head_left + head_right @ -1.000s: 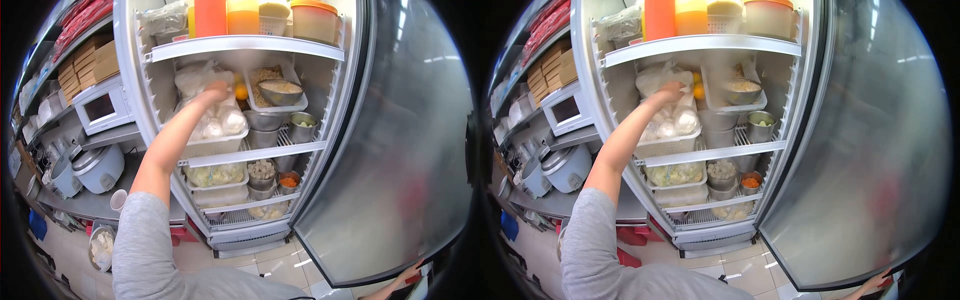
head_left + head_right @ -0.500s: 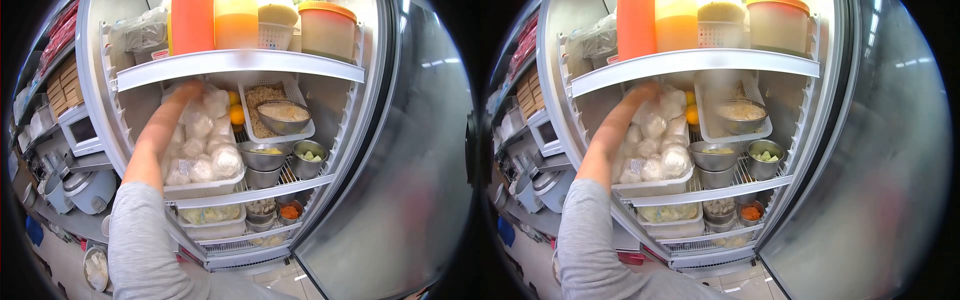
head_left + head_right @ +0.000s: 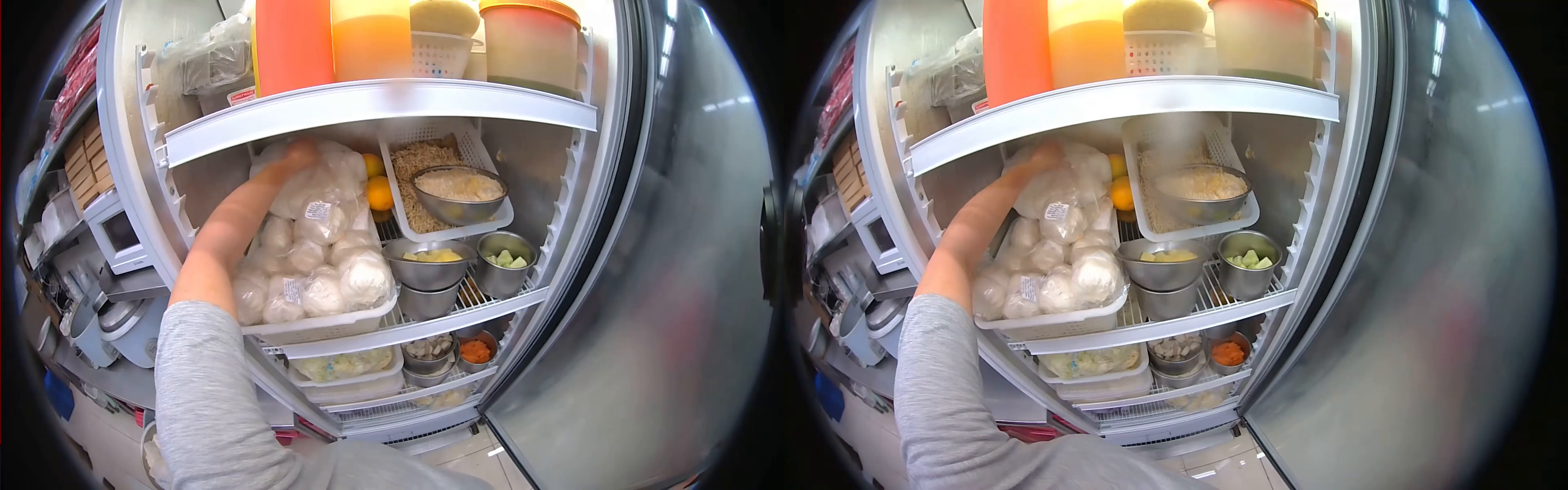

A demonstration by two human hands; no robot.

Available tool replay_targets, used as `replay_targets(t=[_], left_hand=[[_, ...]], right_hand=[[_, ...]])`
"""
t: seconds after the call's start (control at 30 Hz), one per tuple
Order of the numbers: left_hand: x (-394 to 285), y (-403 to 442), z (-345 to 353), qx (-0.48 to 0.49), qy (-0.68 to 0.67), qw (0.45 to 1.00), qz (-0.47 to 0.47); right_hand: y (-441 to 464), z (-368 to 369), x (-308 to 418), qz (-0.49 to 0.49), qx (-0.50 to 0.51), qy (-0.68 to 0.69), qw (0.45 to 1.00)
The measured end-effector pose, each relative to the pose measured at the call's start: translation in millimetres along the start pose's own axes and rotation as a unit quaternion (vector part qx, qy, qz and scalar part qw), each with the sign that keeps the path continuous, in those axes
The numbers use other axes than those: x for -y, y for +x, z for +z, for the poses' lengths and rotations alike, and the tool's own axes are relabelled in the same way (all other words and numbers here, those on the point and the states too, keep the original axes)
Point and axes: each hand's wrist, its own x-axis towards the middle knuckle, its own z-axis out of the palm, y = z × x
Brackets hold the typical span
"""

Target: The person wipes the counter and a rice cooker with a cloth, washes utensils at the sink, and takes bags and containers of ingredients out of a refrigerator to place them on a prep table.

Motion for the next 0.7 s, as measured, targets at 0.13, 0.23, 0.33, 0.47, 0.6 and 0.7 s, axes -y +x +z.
replay_targets(t=[0.13,0.23,0.33,0.47,0.6,0.7], left_hand=[[33.0,12.7,-2.5,-0.205,-0.115,0.969,-0.074],[41.9,6.2,-39.3,-0.259,-0.307,0.915,-0.04],[42.8,-6.6,-58.3,-0.274,-0.456,0.847,0.01],[31.9,-35.2,-47.4,-0.278,-0.48,0.823,0.118],[-1.6,-53.3,-49.0,-0.316,-0.397,0.833,0.221],[-41.4,-63.6,-75.9,-0.084,-0.833,0.542,-0.069]], right_hand=[[-0.9,-0.6,-4.6,0.0,0.004,0.003,1.0],[-4.3,-1.6,-8.6,-0.003,0.005,0.001,1.0],[-3.9,0.6,-10.3,-0.012,0.009,0.001,1.0],[-0.6,4.4,-21.8,-0.029,0.017,-0.002,0.999],[2.1,22.1,-49.3,-0.016,0.031,0.08,0.996],[3.2,33.6,-73.8,0.028,0.06,0.229,0.971]])
